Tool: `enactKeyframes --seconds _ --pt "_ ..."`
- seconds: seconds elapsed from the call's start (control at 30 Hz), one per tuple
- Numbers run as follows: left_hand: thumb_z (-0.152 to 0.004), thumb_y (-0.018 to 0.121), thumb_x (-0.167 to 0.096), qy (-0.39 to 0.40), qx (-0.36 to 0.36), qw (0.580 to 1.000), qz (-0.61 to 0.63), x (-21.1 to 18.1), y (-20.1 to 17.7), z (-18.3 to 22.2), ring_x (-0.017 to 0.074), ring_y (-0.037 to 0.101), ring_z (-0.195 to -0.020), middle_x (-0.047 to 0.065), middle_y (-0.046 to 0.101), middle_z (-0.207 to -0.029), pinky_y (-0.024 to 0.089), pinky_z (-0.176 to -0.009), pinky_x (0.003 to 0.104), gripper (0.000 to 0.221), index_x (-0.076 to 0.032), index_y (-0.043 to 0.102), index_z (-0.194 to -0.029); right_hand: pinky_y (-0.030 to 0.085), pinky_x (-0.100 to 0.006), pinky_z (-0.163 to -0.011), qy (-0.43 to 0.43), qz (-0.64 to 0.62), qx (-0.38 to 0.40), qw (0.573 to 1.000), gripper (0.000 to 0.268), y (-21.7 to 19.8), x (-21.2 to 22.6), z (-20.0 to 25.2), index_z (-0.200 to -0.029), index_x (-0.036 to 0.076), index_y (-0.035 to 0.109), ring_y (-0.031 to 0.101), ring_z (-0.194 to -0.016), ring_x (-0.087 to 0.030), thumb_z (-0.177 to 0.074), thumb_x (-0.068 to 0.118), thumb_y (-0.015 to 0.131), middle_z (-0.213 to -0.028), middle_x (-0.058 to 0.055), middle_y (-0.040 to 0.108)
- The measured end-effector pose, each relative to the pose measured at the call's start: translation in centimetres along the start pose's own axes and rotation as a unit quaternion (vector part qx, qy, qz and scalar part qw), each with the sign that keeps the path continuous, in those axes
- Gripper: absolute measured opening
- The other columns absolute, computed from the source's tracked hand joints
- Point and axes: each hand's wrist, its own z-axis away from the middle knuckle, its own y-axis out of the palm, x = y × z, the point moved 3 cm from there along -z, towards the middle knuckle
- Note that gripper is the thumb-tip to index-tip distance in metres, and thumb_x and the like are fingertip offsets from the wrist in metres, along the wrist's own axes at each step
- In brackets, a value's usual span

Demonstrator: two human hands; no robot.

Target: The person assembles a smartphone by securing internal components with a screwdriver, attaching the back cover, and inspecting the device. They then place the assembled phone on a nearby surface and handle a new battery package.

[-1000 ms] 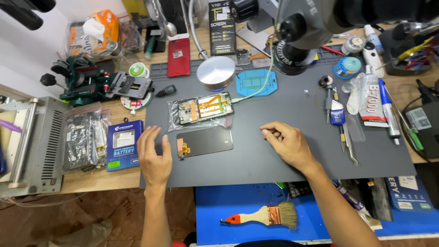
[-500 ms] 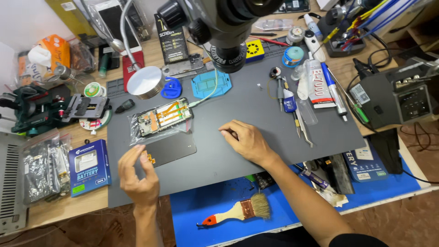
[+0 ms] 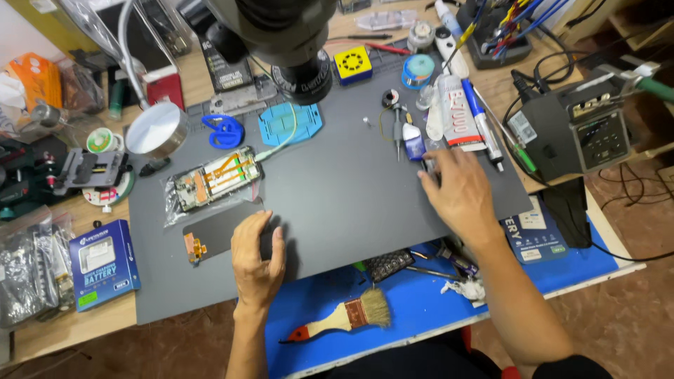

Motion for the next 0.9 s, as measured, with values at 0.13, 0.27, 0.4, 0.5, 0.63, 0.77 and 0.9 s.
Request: enactKeyframes --seconds 0.13,0.27,0.4,0.5,0.63,0.77,0.9 --pt "-0.103 0.065 -0.005 -0.002 0.014 1.0 0.0 0.0 0.0 -0.2 0.0376 0.068 -0.117 0.02 0.071 -0.122 0.051 -0.109 0.047 0.026 0.005 0.066 -0.126 0.05 -0.052 -0.075 0.011 0.106 -0.068 0.992 0.015 -0.7 -2.8 -0.6 -0.112 0.007 0.072 0.063 -0.093 -0.04 -0.098 0.013 0.072 -0.104 -0.017 0.069" --pt "-0.103 0.065 0.0 0.035 0.015 0.999 0.005 -0.8 -0.5 -0.3 0.0365 0.069 -0.115 0.019 0.072 -0.119 0.051 -0.106 0.046 0.017 0.004 0.068 -0.119 0.049 -0.049 -0.087 -0.012 0.028 -0.086 0.996 0.016 -1.8 -2.0 0.2 -0.117 0.004 0.074 0.06 -0.099 -0.037 -0.102 0.009 0.073 -0.105 -0.014 0.066" --pt "-0.09 0.086 -0.019 0.096 0.066 0.993 -0.013 -2.7 -0.2 0.4 0.0333 0.07 -0.11 0.01 0.075 -0.113 0.053 -0.099 0.048 0.031 -0.006 0.075 -0.116 0.057 -0.043 -0.077 -0.053 -0.064 -0.097 0.992 0.009 -3.4 -0.2 3.1 -0.111 0.005 0.079 0.071 -0.083 -0.03 -0.102 0.004 0.079 -0.094 -0.008 0.07" --pt "-0.078 0.093 -0.041 0.136 0.145 0.979 -0.044 -4.1 1.2 1.6 0.0314 0.064 -0.124 0.009 0.07 -0.128 0.046 -0.111 0.05 0.056 -0.015 0.072 -0.123 0.057 -0.041 -0.076 -0.037 -0.087 -0.081 0.992 0.008 -5.5 0.1 5.4 -0.113 0.007 0.08 0.073 -0.084 -0.032 -0.105 0.007 0.079 -0.093 -0.009 0.073" --pt "-0.092 0.09 -0.034 0.19 0.157 0.969 -0.037 -4.7 0.6 0.8 0.0349 0.064 -0.119 0.012 0.068 -0.129 0.052 -0.102 0.053 0.042 -0.011 0.068 -0.119 0.054 -0.038 -0.087 0.028 -0.098 -0.047 0.994 0.014 -8.1 -0.2 7.7 -0.117 -0.001 0.076 0.068 -0.093 -0.025 -0.109 0.006 0.068 -0.111 -0.013 0.075" --pt "-0.098 0.085 -0.018 0.192 0.118 0.972 -0.071 -4.8 0.8 0.0 0.0287 0.07 -0.112 0.009 0.076 -0.12 0.05 -0.105 0.049 0.016 -0.011 0.075 -0.108 0.054 -0.038 -0.087 0.083 -0.112 -0.023 0.99 0.015 -9.4 -0.9 9.8 -0.118 -0.001 0.076 0.068 -0.093 -0.024 -0.108 0.007 0.068 -0.111 -0.012 0.075" --pt "-0.102 0.082 -0.014 0.196 0.077 0.974 -0.083 -5.2 0.8 -0.8 0.0239 0.072 -0.102 0.002 0.079 -0.108 0.048 -0.096 0.041 0.006 -0.01 0.078 -0.105 0.048 -0.043 -0.082 0.209 -0.03 0.162 0.964 0.024 -9.9 -1.2 11.1 -0.109 0.01 0.077 0.068 -0.091 -0.025 -0.107 0.027 0.061 -0.107 -0.005 0.076"
